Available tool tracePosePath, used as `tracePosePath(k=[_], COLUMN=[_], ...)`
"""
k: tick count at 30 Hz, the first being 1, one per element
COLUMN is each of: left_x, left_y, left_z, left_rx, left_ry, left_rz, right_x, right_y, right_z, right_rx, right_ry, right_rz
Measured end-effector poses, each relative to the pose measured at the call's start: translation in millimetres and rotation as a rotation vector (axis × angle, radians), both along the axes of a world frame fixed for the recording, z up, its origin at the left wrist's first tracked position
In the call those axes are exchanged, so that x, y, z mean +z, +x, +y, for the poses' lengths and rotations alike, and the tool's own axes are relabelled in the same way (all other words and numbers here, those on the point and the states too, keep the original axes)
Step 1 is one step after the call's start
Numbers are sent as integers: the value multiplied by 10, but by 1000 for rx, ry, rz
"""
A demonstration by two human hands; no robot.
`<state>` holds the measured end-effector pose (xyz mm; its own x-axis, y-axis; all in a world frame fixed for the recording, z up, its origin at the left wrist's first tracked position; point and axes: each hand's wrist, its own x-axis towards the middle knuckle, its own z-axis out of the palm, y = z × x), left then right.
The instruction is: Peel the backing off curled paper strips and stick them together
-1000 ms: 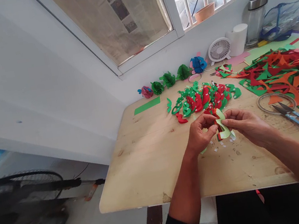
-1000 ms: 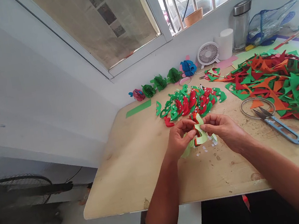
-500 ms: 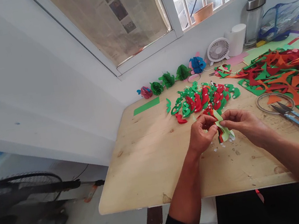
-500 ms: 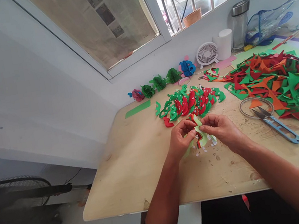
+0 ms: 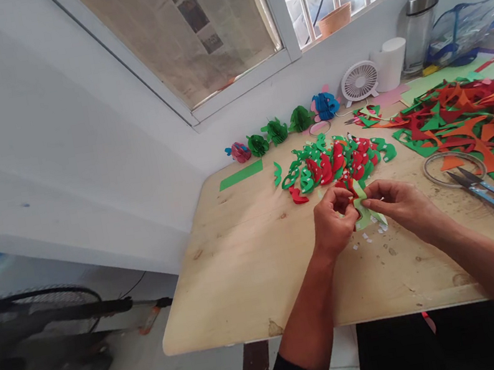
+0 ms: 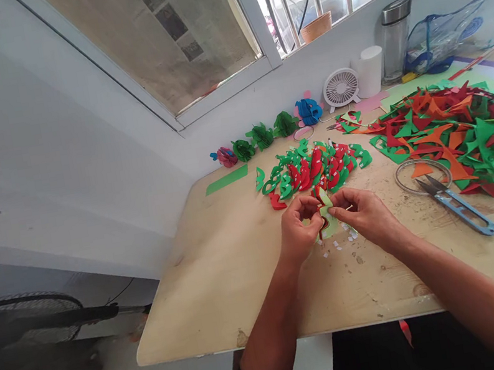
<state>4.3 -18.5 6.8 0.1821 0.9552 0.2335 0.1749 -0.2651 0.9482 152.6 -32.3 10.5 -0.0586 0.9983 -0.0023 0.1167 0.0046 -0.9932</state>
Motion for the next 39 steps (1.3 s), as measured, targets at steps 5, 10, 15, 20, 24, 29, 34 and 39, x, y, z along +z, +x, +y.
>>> tracePosePath(k=[5,10,15,20,24,29,34,39], left_x=[-6,-58,-94,-102,-89,-59,-49,-60], left_y=[6,31,53,57,58,56,72,65], left_z=[-20,-30,-53,-64,-55,-51,-72,-62], left_rx=[143,185,162,141,136,121,136,144], left_ry=[233,374,473,463,381,260,252,213], left_rz=[202,362,440,446,373,265,264,212], right_x=[-35,-25,-48,-45,-38,-44,-60,-43], right_y=[5,-24,-38,-36,-31,-20,-18,-22], right_z=[3,-36,-50,-57,-55,-42,-38,-43], right_rx=[-156,-10,-22,-74,-97,-52,-40,-22], right_ry=[135,226,292,319,340,288,268,272], right_rz=[-133,-348,-491,-565,-555,-486,-470,-474])
